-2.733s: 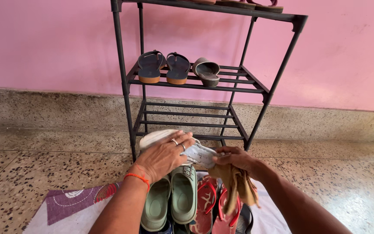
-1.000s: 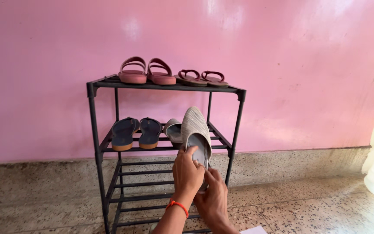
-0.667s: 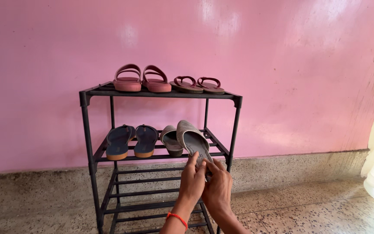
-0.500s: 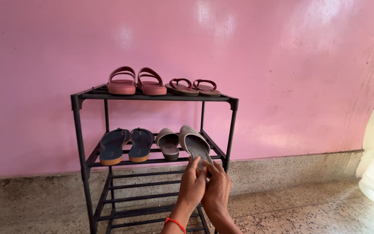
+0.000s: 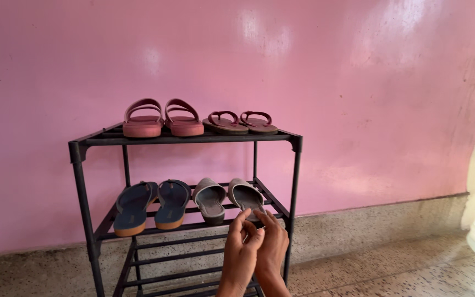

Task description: The person wipes a pair of light-colored slip-on shoes with a cloth. They clean the exterior and interior surfaces of each shoe, then place the pair on a black metal shoe rack.

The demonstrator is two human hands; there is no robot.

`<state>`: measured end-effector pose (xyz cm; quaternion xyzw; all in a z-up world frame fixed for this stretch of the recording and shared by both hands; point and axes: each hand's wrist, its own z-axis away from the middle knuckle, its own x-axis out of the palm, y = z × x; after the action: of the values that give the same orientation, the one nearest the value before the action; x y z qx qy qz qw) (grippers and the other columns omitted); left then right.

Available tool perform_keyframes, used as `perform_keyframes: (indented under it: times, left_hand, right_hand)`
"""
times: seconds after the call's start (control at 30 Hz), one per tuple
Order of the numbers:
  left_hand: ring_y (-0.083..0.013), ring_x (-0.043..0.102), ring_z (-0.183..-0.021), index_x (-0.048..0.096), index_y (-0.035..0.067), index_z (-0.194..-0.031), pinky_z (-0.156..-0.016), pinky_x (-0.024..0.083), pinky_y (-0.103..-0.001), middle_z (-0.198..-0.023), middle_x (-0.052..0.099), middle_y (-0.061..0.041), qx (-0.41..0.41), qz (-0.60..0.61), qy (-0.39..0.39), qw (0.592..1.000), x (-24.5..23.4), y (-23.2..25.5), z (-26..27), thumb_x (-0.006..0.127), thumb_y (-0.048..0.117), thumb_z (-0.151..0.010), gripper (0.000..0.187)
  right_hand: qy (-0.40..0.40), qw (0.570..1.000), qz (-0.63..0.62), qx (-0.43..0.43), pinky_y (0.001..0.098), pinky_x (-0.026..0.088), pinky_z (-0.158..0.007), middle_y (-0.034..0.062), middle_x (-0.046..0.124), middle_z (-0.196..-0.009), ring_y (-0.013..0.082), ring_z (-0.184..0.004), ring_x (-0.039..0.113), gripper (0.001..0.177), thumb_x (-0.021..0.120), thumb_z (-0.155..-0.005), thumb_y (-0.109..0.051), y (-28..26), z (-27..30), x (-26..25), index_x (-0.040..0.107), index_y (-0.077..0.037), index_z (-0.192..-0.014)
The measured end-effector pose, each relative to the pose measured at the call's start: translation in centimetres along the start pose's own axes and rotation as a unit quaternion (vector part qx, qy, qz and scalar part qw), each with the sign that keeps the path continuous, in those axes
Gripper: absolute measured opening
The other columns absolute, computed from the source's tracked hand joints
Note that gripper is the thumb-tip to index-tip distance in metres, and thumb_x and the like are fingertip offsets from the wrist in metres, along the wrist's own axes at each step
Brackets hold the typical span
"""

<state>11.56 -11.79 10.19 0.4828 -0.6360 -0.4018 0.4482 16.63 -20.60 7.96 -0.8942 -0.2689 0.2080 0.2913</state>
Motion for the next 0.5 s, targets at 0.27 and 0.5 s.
perform_keyframes:
  times: [0.27, 0.5]
  left_hand:
    - [-0.0381, 0.048, -0.130, 0.056, 0.011, -0.136, -0.104, 0.045, -0.051, -0.141, 0.051, -0.017, 0.231, -0.472, 0.215, 0.823, -3.0, -1.1, -0.7, 0.066, 0.020, -0.088, 0.051]
    - [-0.0441, 0.051, -0.124, 0.047, 0.009, -0.148, -0.102, 0.046, -0.050, -0.141, 0.050, -0.028, 0.119, -0.569, 0.226, 0.782, -4.9, 2.4, -4.4, 0.073, 0.043, -0.083, 0.077]
  right_hand:
    - [-0.034, 0.993, 0.087, 0.067, 0.0438, 0.042, -0.100, -0.0001, 0.074, -0.121, 0.0214, -0.112, 0.066, 0.044, 0.080, -0.079, -0.044, -1.9, -0.7, 0.7, 0.079, -0.020, -0.116]
    - [-0.041, 0.993, 0.055, 0.095, 0.0440, 0.038, -0.102, 0.0009, 0.074, -0.123, 0.0219, -0.121, 0.059, 0.043, 0.079, -0.079, -0.044, -2.3, -1.7, 1.5, 0.079, -0.020, -0.115]
